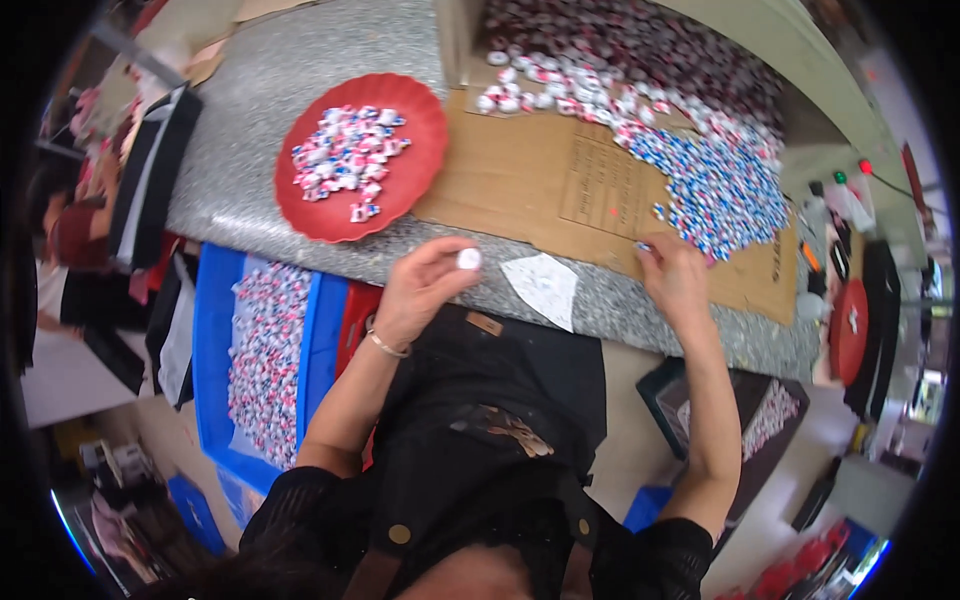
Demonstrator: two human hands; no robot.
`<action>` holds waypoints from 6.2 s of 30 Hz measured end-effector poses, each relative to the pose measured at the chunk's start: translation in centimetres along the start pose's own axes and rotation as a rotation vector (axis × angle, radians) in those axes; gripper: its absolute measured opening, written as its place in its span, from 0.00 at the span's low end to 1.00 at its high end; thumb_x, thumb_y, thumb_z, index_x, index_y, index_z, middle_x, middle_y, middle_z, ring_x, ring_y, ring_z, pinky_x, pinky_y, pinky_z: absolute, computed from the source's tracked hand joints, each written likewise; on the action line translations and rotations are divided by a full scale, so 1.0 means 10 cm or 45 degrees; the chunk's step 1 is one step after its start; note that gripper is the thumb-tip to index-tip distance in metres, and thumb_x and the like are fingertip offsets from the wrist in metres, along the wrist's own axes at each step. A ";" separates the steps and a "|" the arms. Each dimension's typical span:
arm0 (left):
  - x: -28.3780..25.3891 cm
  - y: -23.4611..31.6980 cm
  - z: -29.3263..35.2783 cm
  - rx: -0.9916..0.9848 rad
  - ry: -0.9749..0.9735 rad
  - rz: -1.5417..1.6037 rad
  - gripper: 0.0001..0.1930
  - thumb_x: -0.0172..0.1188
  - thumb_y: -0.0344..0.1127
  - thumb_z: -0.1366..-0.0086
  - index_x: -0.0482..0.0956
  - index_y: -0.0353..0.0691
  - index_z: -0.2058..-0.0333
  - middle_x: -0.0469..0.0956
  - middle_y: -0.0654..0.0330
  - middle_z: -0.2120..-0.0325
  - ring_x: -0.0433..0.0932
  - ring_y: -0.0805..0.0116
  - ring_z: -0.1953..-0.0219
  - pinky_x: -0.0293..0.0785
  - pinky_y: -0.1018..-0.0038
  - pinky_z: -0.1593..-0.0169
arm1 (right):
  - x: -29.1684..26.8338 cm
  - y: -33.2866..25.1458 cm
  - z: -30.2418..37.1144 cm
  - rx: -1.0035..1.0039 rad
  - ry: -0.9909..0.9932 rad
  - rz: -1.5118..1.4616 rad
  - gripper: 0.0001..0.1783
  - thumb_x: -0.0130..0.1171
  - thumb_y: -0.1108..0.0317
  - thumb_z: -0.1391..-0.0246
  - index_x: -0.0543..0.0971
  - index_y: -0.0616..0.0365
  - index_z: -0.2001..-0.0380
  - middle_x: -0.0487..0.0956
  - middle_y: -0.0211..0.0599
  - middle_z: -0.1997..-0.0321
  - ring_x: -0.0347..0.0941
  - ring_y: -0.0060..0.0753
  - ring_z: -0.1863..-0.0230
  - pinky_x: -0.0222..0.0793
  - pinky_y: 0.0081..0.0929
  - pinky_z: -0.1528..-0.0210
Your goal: The person assembles small figurines by attaching small accessories onto figurine bodies by hand and placing the assembled pieces onto a red tray.
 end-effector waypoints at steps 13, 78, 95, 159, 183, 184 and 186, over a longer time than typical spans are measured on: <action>0.18 -0.06 0.13 0.342 -0.005 -0.241 0.18 0.62 0.18 0.46 0.75 0.32 0.54 0.72 0.59 0.59 0.77 0.75 0.64 0.76 0.79 0.60 | 0.40 -0.85 0.38 -0.610 -0.036 0.048 0.04 0.56 0.79 0.56 0.76 0.62 0.73 0.74 0.44 0.73 0.74 0.50 0.72 0.71 0.40 0.69; 0.49 0.01 -1.63 0.346 -0.012 -0.635 0.12 0.60 0.28 0.40 0.75 0.37 0.57 0.74 0.56 0.63 0.79 0.65 0.67 0.76 0.71 0.63 | 0.02 0.20 0.07 0.224 0.031 -0.209 0.08 0.64 0.73 0.53 0.81 0.63 0.67 0.79 0.42 0.77 0.76 0.32 0.75 0.70 0.27 0.71; -0.05 0.00 0.14 0.186 -0.014 0.014 0.18 0.59 0.16 0.43 0.73 0.31 0.53 0.74 0.59 0.57 0.77 0.72 0.56 0.75 0.78 0.51 | 0.38 -0.87 0.33 -0.640 -0.188 0.024 0.06 0.58 0.78 0.58 0.75 0.64 0.72 0.72 0.46 0.76 0.74 0.50 0.70 0.70 0.40 0.69; 0.63 0.11 -0.69 -0.080 -0.218 -0.005 0.18 0.59 0.23 0.40 0.72 0.32 0.50 0.77 0.60 0.64 0.77 0.73 0.66 0.75 0.78 0.59 | -0.05 0.14 0.08 -0.136 0.078 0.029 0.07 0.62 0.73 0.53 0.79 0.64 0.69 0.77 0.46 0.73 0.76 0.47 0.70 0.70 0.36 0.66; 0.16 -0.14 0.20 -0.033 -0.113 0.305 0.16 0.58 0.20 0.40 0.74 0.32 0.52 0.75 0.58 0.54 0.77 0.68 0.53 0.74 0.75 0.48 | 0.36 -0.84 0.34 -0.651 -0.271 0.092 0.04 0.53 0.79 0.57 0.74 0.64 0.74 0.73 0.46 0.74 0.75 0.50 0.68 0.71 0.42 0.70; 0.15 -0.17 0.20 0.047 -0.124 0.203 0.17 0.58 0.18 0.41 0.73 0.31 0.52 0.73 0.59 0.54 0.77 0.68 0.53 0.74 0.75 0.48 | 0.36 -0.83 0.33 -0.651 -0.270 0.091 0.04 0.53 0.79 0.57 0.74 0.64 0.74 0.73 0.46 0.74 0.75 0.50 0.68 0.71 0.42 0.70; 0.17 -0.21 0.20 0.126 -0.135 0.097 0.18 0.58 0.16 0.41 0.72 0.30 0.51 0.72 0.60 0.55 0.77 0.68 0.53 0.74 0.76 0.47 | 0.35 -0.81 0.32 -0.656 -0.191 0.048 0.04 0.54 0.79 0.57 0.75 0.64 0.74 0.72 0.46 0.74 0.74 0.51 0.69 0.71 0.42 0.70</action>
Point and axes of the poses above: each hand's wrist, its own z-axis away from the middle knuckle, its own x-axis out of the palm, y = z × x, the point moved 1 cm from there along -z, towards the middle knuckle
